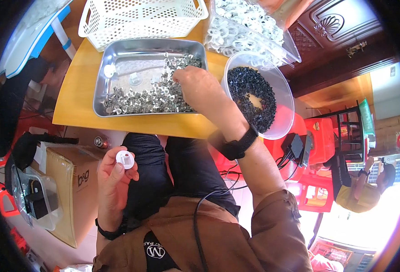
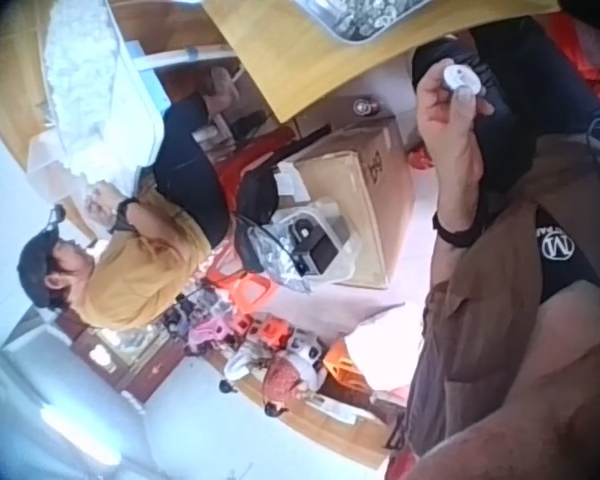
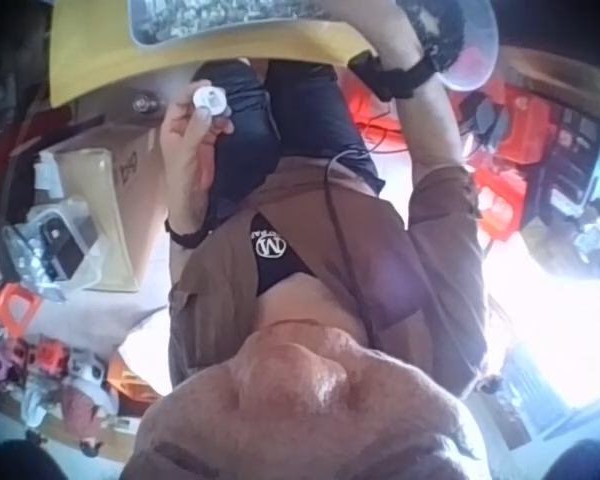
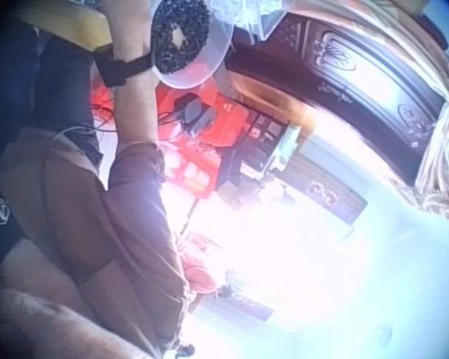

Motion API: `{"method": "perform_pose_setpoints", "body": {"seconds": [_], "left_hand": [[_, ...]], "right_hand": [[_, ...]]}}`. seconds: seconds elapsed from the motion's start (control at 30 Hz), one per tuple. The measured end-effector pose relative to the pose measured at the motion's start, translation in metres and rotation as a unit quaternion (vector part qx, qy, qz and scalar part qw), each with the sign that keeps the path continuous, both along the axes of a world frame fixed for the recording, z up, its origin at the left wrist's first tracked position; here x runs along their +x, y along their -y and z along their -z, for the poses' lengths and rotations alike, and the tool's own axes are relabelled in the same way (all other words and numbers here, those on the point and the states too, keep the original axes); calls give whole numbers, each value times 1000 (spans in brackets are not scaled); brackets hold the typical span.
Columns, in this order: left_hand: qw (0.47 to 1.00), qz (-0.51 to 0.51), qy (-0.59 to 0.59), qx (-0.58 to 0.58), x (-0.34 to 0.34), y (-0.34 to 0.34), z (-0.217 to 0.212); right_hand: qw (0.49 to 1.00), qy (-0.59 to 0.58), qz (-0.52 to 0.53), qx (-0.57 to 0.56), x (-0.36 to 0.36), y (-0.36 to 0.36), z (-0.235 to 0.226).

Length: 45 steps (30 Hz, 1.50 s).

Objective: Assembling small plastic components by inserting metal pins and black plastic stubs into a white plastic housing.

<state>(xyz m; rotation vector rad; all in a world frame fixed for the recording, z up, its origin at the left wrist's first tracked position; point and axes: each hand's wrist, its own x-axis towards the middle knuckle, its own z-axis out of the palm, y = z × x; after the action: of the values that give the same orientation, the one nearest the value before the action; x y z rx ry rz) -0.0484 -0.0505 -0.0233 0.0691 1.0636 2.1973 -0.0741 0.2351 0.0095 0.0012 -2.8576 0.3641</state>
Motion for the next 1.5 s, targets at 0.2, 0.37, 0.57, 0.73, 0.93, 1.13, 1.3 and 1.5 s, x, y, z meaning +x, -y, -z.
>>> {"method": "perform_pose_setpoints", "body": {"seconds": [0.2, 0.37, 0.57, 0.73, 0.93, 1.13, 1.3, 1.5], "left_hand": [[1000, -8, 9, -1, 0, 3, 1], [1000, -19, 11, -7, 0, 6, 4], [1000, -11, 10, -3, -1, 4, 4], [1000, -13, 11, -2, -1, -1, 0], [999, 10, -39, -28, 4, -3, -5], [999, 18, -43, -23, 14, -7, -17], [996, 25, -79, -29, 22, -14, -24], [991, 86, -100, 1, 28, -35, -35]], "right_hand": [[998, 33, 5, 61, -3, 6, 4], [997, -49, -47, -28, 0, 0, 4], [950, 18, 52, -307, 6, 13, -16], [847, 77, 20, -526, 14, 17, -26], [801, 44, 4, -597, 22, 18, -27], [876, -10, 38, -480, 28, 15, -23], [785, -8, -40, -618, 58, 35, -41], [709, -27, -95, -698, 108, 48, -51]]}}
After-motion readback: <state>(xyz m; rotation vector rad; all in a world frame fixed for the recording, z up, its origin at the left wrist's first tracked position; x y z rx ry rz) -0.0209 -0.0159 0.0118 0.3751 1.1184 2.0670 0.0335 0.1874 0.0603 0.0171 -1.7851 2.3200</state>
